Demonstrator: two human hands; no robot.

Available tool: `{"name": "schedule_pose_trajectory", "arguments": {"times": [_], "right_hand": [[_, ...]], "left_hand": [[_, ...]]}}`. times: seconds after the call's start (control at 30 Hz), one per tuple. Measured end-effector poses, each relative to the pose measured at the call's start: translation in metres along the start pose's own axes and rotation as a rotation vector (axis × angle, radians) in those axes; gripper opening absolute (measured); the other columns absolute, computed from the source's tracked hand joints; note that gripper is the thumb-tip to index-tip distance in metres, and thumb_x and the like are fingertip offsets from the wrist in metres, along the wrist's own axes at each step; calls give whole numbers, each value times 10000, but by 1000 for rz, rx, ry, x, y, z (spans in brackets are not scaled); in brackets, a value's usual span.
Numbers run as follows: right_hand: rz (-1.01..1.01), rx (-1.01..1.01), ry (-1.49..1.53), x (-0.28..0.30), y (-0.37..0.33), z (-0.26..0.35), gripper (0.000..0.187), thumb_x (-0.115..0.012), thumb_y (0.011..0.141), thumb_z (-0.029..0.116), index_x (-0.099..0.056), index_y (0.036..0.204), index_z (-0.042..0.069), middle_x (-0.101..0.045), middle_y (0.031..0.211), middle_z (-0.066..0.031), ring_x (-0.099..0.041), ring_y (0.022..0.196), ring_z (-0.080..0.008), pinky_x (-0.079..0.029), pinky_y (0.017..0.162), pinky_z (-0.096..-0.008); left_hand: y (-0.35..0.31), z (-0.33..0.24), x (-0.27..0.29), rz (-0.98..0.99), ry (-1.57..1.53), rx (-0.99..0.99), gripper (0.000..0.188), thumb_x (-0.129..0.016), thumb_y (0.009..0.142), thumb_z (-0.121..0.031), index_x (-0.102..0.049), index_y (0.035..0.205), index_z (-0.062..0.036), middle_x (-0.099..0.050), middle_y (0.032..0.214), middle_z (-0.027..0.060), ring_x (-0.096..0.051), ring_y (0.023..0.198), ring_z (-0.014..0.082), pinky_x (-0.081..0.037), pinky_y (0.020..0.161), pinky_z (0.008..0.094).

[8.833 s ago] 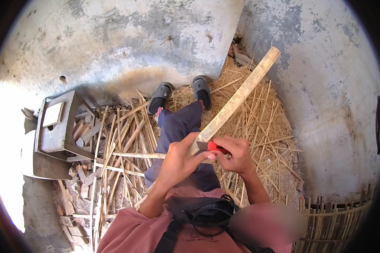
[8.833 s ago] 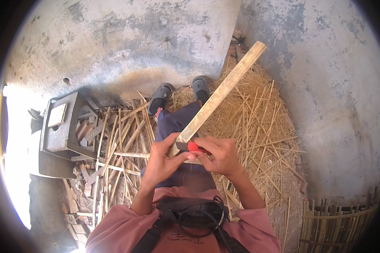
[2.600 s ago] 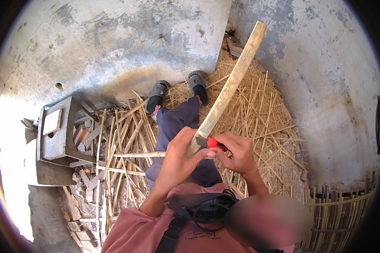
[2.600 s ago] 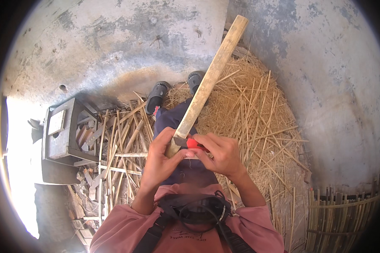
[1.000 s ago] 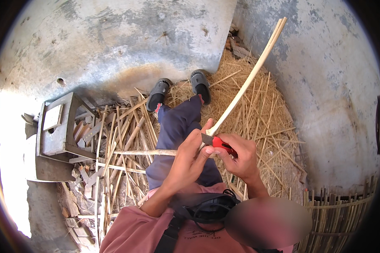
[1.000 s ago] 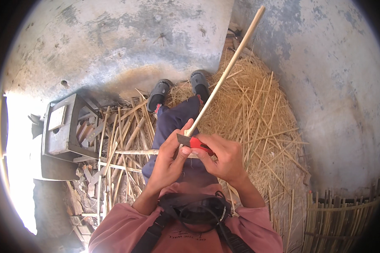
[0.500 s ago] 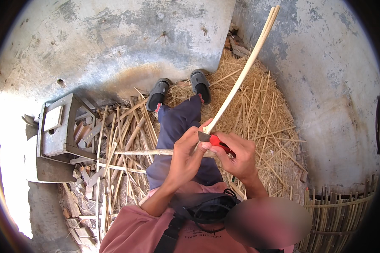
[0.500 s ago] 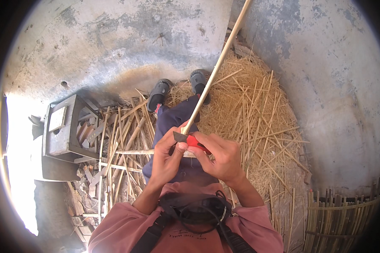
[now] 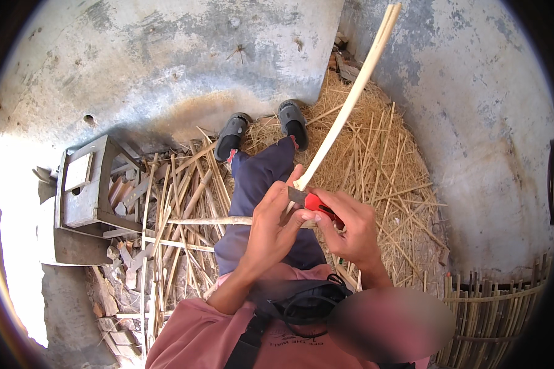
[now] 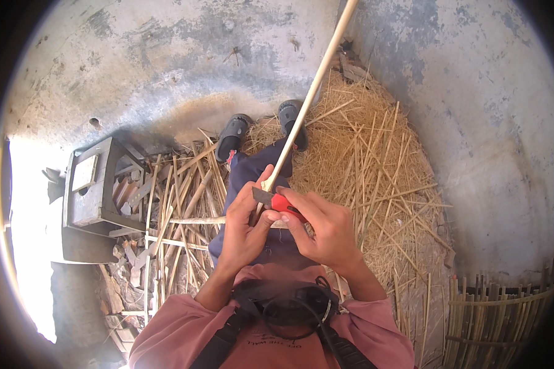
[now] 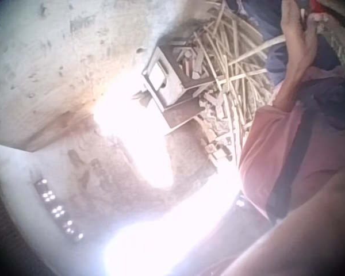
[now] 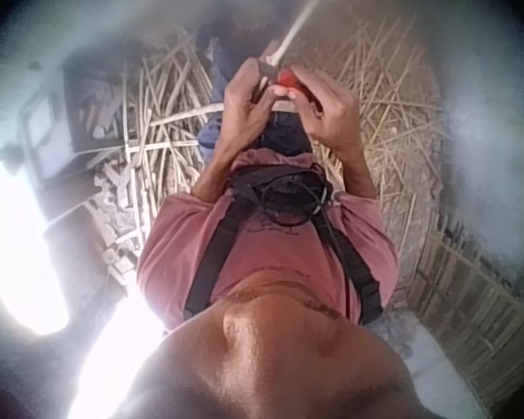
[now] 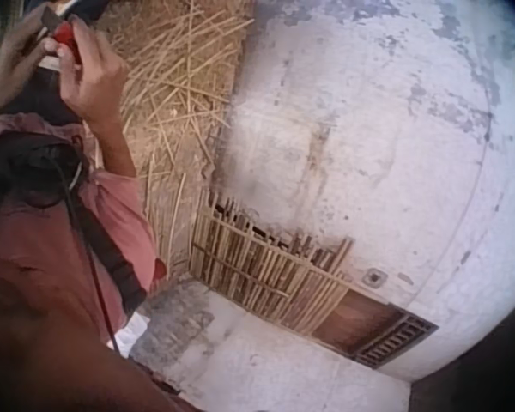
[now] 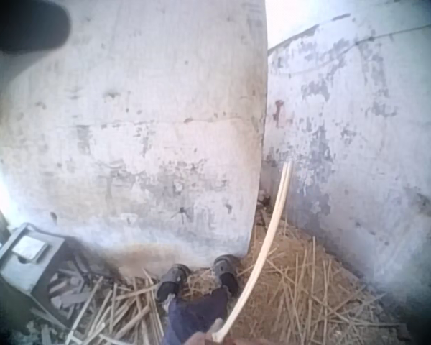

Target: The person whittles a strip of wood using a small red utility knife while sitting on a floor covered in straw.

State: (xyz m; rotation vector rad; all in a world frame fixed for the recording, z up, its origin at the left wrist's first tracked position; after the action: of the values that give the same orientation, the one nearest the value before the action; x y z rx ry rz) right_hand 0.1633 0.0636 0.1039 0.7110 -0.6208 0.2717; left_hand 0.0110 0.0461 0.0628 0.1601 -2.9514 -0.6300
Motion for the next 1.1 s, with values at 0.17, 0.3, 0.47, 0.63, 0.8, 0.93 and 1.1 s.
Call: {"name": "schedule_pose_trajectory", "arguments": {"times": [0.17,0.3,0.47,0.63,0.8,0.93,1.1], "right_hand": [[21,10,-41,0,2,3,335,-772,979,164,-754,1301,73,-709,865,-104,-675,602,-258,-506,534,-376],[19,37,-45,0,0,4,328,-773,979,162,-749,1291,64,-712,870,-104,-682,605,-256,-512,528,-376],[23,38,-36,0,1,6,325,-777,975,161,-745,1280,54,-715,876,-105,-685,605,-262,-518,526,-379],[-10,60,-72,-3,0,9,341,-787,960,150,-744,1286,57,-691,840,-92,-671,584,-255,-505,511,-381],[-56,40,-77,-5,-2,10,355,-795,950,136,-744,1292,58,-671,806,-85,-664,574,-248,-494,501,-380],[-72,13,-36,-7,-2,8,345,-787,963,137,-742,1293,49,-691,825,-97,-670,587,-245,-500,511,-378],[-40,5,29,-7,-1,4,317,-770,984,137,-740,1279,22,-720,869,-118,-690,620,-251,-521,541,-379]], "left_hand": [[0,4,4,-11,40,-37,333,-748,1005,-51,-678,1307,72,-680,1208,174,-578,838,208,-504,752,331],[-2,3,3,7,104,-127,276,-745,996,-37,-685,1242,73,-688,1323,241,-608,848,261,-520,769,367],[-2,1,4,-16,84,-52,242,-719,1039,-145,-694,1139,74,-702,1251,253,-677,1021,288,-524,878,383],[-4,3,3,-72,31,-70,271,-680,1058,-155,-707,1190,80,-714,1231,228,-693,1018,251,-534,865,365],[-5,-2,1,-124,63,-74,167,-645,1031,41,-695,1183,88,-712,1321,238,-681,914,206,-546,778,327],[-4,2,1,-112,50,-48,237,-665,1050,-48,-690,1244,86,-719,1293,218,-668,921,197,-538,794,329],[-4,6,3,-64,72,-23,316,-681,1080,-180,-691,1245,89,-709,1293,206,-627,909,180,-512,812,328]]}}
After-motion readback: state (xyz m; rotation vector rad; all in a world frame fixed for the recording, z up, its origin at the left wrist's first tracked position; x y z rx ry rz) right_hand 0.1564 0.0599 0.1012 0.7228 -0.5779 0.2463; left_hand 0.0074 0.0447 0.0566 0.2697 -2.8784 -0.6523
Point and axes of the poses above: each hand's wrist, its own y-axis towards the middle knuckle, its own x-axis out of the back of the hand, z = x × y, the point moved 8 cm from there along y, towards the middle knuckle
